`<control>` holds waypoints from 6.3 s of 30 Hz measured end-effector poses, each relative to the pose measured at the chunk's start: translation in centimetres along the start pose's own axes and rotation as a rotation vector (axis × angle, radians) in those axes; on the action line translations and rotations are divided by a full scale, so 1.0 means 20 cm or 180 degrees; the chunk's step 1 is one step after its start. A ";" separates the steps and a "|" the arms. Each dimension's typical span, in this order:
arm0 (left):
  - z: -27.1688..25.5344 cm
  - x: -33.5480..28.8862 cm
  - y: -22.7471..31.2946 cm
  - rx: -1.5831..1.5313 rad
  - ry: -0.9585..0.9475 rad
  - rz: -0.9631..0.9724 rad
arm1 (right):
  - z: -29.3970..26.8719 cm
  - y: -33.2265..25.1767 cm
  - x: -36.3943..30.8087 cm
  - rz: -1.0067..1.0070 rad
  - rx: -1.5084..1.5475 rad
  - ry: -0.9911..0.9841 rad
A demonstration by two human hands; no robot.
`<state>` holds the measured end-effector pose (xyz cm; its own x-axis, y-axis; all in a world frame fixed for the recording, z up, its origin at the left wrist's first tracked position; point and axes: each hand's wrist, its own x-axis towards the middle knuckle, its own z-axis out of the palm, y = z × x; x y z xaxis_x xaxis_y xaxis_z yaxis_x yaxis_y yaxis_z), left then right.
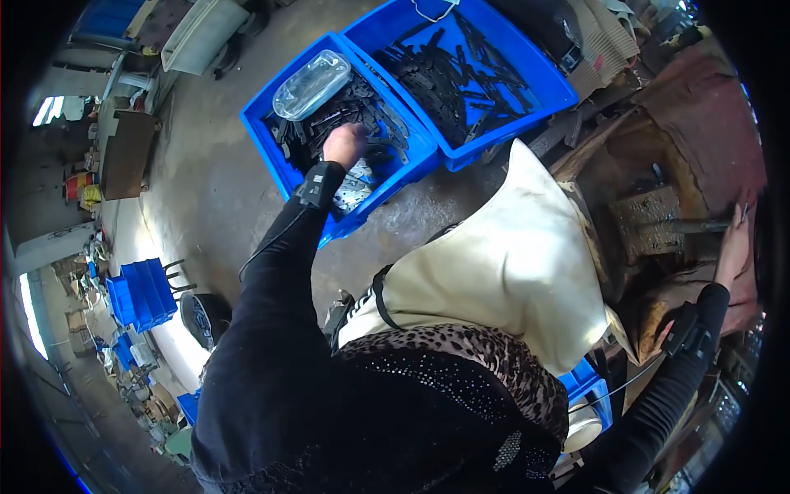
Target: The person picks up metal pieces from a blue bin, holds them against a grinding wheel, and places them into another blue bin. They then pick up a pair of glasses to inspect them before returning to grinding more metal pieces.
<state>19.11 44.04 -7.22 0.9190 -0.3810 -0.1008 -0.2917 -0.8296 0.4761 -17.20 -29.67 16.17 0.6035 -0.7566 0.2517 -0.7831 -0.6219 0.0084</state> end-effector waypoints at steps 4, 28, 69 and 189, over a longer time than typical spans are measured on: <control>0.15 0.01 0.04 0.0629 -0.0061 0.0946 | 0.00 -0.05 -0.03 0.0173 -0.0014 0.0075; -0.14 -0.13 -0.29 0.1894 -0.0130 0.0190 | -0.38 -0.55 -0.57 0.0330 0.0944 0.0341; 0.75 -0.08 2.33 0.1178 -0.0755 0.4661 | -0.22 -0.84 -2.04 -0.0449 0.1569 0.0186; 0.46 -0.15 2.15 -0.0040 -0.0039 0.3868 | -0.23 -0.44 -0.26 0.0321 0.0230 0.0198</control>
<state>1.47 5.76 5.52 0.0459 -0.9115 0.4087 -0.9587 0.0749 0.2746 -14.08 -19.36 19.32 0.5100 -0.8033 0.3075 -0.8251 -0.5579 -0.0891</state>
